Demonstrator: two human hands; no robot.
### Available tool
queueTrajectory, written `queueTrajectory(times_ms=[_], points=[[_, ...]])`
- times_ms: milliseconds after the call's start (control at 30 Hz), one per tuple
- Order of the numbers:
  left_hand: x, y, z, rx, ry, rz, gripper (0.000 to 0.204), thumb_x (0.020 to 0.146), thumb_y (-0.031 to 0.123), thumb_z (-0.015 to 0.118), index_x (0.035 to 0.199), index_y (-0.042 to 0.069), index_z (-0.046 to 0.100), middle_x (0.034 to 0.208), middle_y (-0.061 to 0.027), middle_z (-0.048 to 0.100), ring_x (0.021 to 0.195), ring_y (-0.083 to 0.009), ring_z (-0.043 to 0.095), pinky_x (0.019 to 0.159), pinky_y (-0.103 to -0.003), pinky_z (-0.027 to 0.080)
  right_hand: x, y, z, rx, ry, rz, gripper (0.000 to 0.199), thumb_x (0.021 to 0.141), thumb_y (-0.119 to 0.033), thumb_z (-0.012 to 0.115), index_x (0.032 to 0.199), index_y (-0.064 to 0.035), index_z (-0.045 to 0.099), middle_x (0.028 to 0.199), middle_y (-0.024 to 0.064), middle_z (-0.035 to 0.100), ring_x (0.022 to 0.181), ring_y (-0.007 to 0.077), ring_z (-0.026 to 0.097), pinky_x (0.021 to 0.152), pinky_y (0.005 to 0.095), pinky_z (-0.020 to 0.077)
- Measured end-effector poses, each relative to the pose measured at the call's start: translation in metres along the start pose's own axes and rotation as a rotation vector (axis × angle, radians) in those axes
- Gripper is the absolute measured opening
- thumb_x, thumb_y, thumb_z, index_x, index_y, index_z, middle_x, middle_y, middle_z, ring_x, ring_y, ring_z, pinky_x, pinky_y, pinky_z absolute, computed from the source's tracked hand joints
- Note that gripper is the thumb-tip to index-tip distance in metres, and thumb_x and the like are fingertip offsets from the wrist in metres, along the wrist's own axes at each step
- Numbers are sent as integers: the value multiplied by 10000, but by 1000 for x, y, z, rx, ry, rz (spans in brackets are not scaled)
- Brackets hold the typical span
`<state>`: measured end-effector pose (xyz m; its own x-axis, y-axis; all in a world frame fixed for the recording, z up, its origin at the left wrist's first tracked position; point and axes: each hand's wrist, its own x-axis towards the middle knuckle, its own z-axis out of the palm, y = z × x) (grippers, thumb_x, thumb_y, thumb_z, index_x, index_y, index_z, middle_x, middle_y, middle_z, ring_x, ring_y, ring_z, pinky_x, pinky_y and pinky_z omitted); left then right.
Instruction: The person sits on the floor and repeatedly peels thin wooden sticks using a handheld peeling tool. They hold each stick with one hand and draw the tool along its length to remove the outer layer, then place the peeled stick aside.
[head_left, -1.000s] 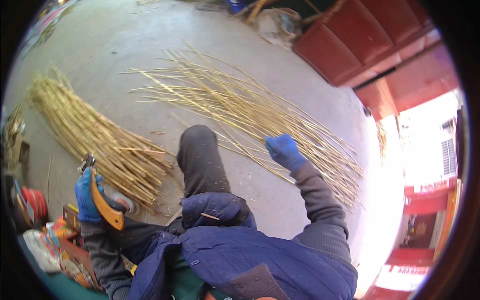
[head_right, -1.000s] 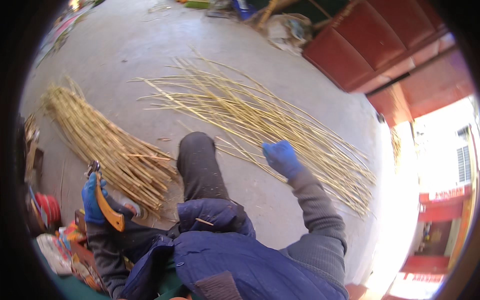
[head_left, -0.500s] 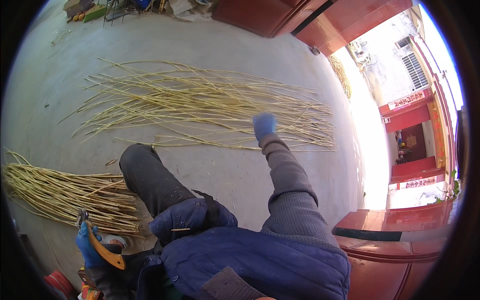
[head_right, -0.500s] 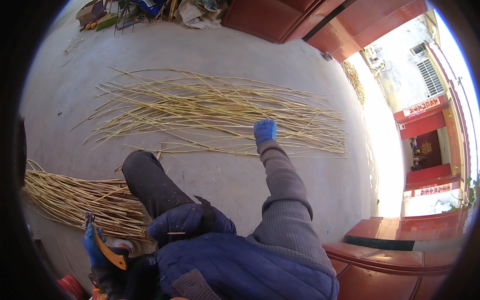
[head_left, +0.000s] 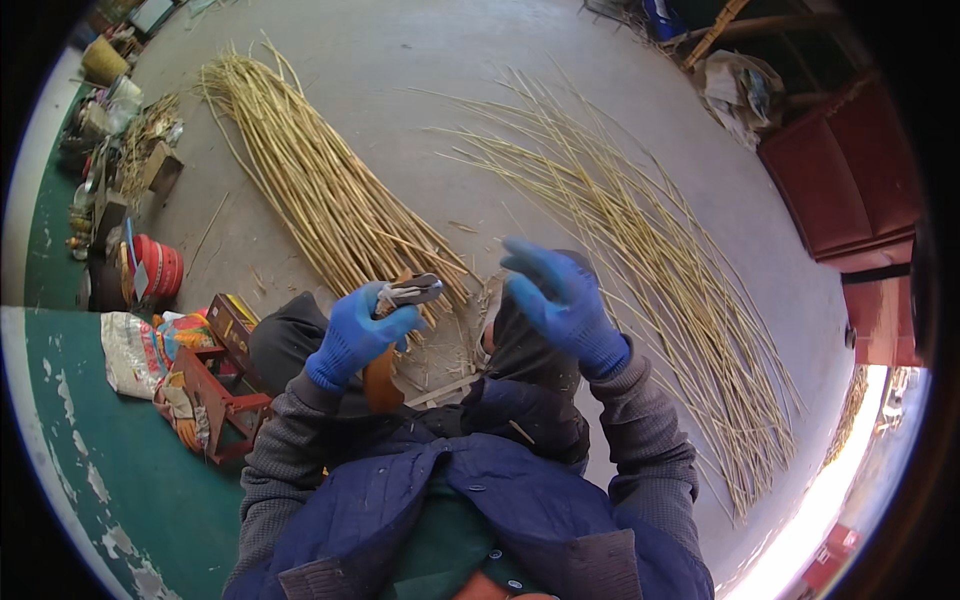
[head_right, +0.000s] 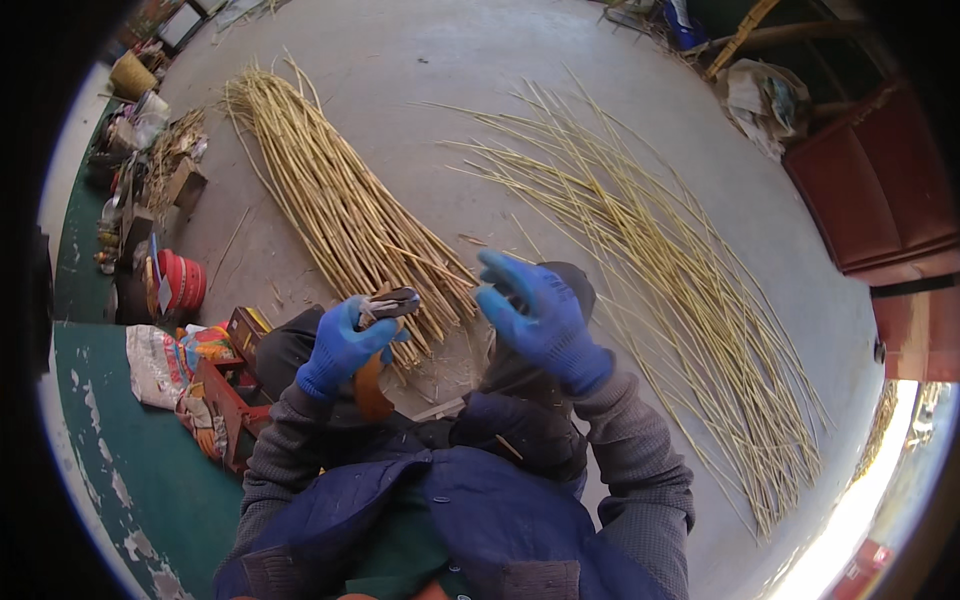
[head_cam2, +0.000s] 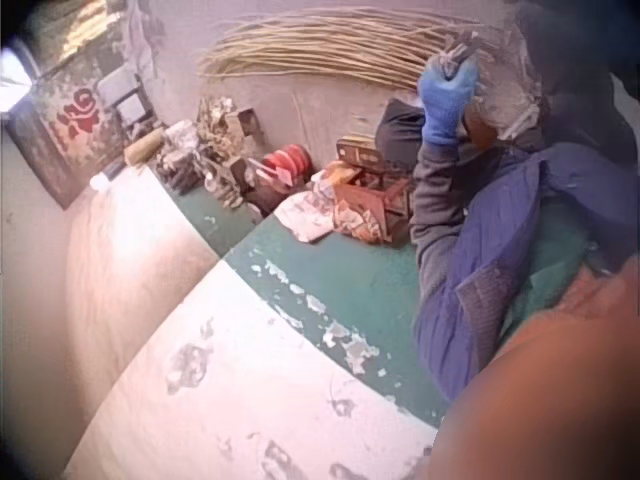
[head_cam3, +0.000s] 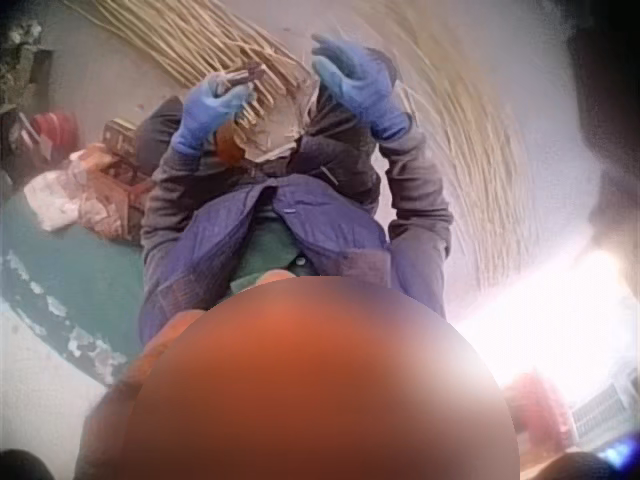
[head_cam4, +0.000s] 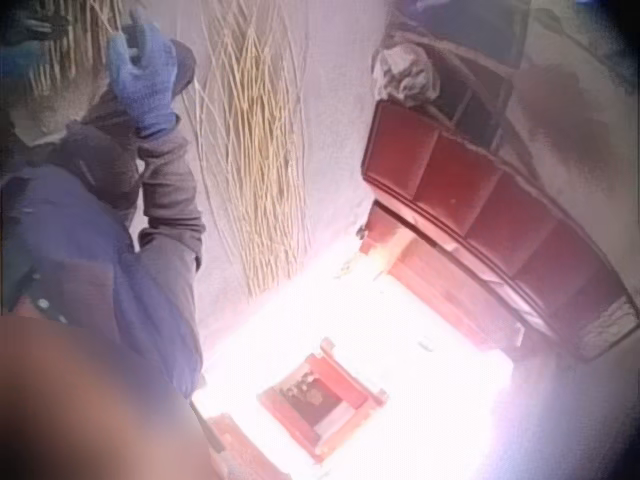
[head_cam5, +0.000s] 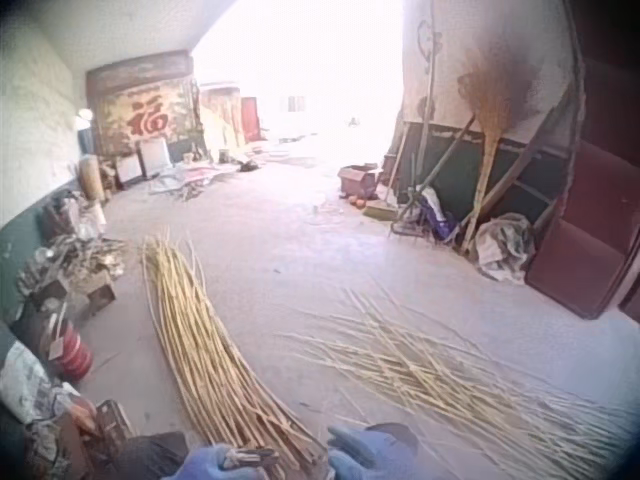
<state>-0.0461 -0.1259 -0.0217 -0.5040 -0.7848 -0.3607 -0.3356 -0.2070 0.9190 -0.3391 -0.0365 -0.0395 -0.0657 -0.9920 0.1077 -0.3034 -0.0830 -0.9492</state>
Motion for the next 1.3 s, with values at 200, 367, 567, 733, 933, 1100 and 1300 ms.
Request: queueTrajectory(times_ms=[200,367,567,733,933,1100,1300], points=[[-29,-29,-9,24,-24,-33,354,887,213,784,1148,4,667,871,-74,709,710,-88,679,644,-275,553,41,-32,84,110,-423,81,390,943,-240,716,1273,-41,660,1046,116,715,935,189,689,846,312,544],[-37,-55,-13,-57,85,29,448,881,261,786,1223,9,644,940,-110,716,773,-122,695,696,-301,561,52,-20,111,273,-550,395,354,954,-254,716,1220,-23,675,1027,62,703,920,121,647,823,277,527],[-22,-54,-51,-132,50,-92,458,891,278,767,1234,5,635,968,-115,720,798,-143,702,726,-314,564,95,-13,134,345,-651,509,360,1010,-210,638,1266,42,614,1092,102,699,960,141,670,858,289,544],[-4,-49,-147,-566,159,0,592,946,364,712,1362,-26,552,1009,-122,729,746,-141,705,598,-231,565,141,47,170,483,-453,349,343,1041,-190,571,1286,46,621,1048,123,727,934,181,705,860,320,572],[9,-68,-224,-1163,407,168,560,1059,401,534,1386,-51,485,911,-45,696,560,-105,560,499,-243,461,137,197,244,-288,-375,492,374,917,-353,690,1170,-79,726,993,157,762,897,243,748,848,354,573],[-10,-89,-238,-1196,443,203,561,1076,423,465,1380,-44,521,921,-31,727,520,-86,517,484,-233,347,121,259,305,-644,-478,403,343,908,-355,659,1124,-93,709,1017,155,749,943,343,720,844,437,565],[-16,-88,-236,-1113,518,203,593,1086,436,411,1393,-66,485,894,-48,731,457,-105,518,496,-251,362,146,261,375,-731,-651,459,411,924,-466,624,1118,-109,688,1023,147,743,970,338,714,848,464,552]])
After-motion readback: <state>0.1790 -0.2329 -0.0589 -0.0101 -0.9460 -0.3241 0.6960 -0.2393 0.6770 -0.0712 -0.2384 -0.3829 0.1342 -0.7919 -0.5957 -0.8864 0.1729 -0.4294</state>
